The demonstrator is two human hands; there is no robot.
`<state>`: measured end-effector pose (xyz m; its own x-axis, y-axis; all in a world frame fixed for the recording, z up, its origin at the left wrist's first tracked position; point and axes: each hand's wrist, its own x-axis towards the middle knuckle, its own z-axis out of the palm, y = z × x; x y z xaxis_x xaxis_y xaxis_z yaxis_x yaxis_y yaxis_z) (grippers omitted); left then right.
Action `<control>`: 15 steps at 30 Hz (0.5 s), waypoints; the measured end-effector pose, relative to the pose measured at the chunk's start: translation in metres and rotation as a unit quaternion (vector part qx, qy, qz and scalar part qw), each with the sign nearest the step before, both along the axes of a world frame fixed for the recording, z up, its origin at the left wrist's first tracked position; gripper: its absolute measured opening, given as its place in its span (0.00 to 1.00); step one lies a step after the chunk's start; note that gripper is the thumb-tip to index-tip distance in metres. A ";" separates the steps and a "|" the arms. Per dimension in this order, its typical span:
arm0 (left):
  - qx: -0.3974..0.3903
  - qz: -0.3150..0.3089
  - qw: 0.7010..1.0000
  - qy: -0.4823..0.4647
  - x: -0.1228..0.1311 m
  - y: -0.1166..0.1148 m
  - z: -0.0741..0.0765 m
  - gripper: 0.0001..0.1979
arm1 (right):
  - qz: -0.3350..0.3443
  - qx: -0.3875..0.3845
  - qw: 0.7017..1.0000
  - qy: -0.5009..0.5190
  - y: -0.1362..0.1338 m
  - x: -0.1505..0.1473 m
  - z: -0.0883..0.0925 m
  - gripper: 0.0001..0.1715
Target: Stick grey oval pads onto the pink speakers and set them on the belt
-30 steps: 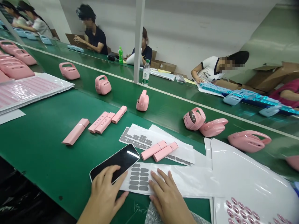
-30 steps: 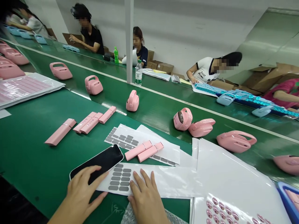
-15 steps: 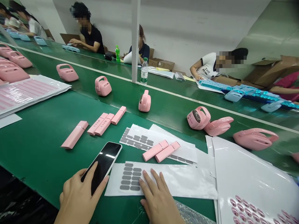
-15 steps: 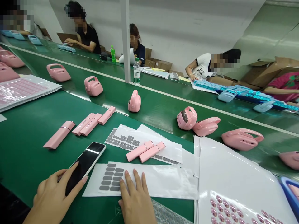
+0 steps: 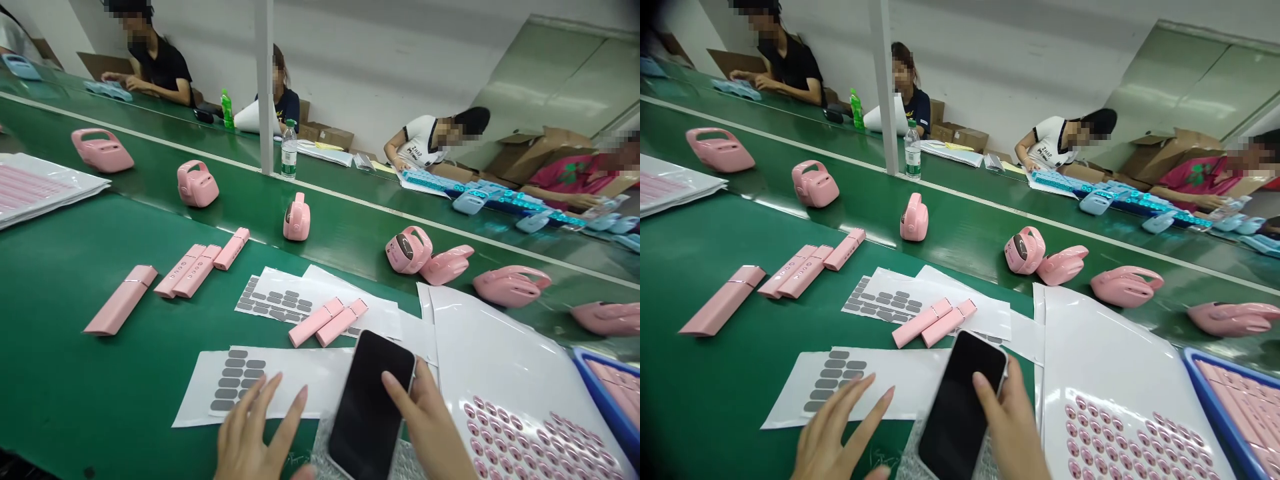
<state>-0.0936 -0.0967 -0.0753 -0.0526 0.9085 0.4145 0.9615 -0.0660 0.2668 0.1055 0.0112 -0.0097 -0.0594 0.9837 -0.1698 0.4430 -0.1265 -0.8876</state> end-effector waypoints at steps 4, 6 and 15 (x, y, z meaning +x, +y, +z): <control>0.001 -0.031 0.992 0.125 -0.023 0.008 -0.018 0.24 | 0.014 -0.007 0.993 -0.119 0.028 0.048 -0.014 0.26; 0.008 -0.052 0.989 0.137 -0.027 0.011 -0.023 0.25 | -0.010 -0.004 0.986 -0.166 0.030 0.055 -0.023 0.27; 0.009 -0.026 0.993 0.115 -0.027 0.001 -0.017 0.19 | -0.044 0.249 0.905 -0.341 -0.006 0.019 -0.024 0.32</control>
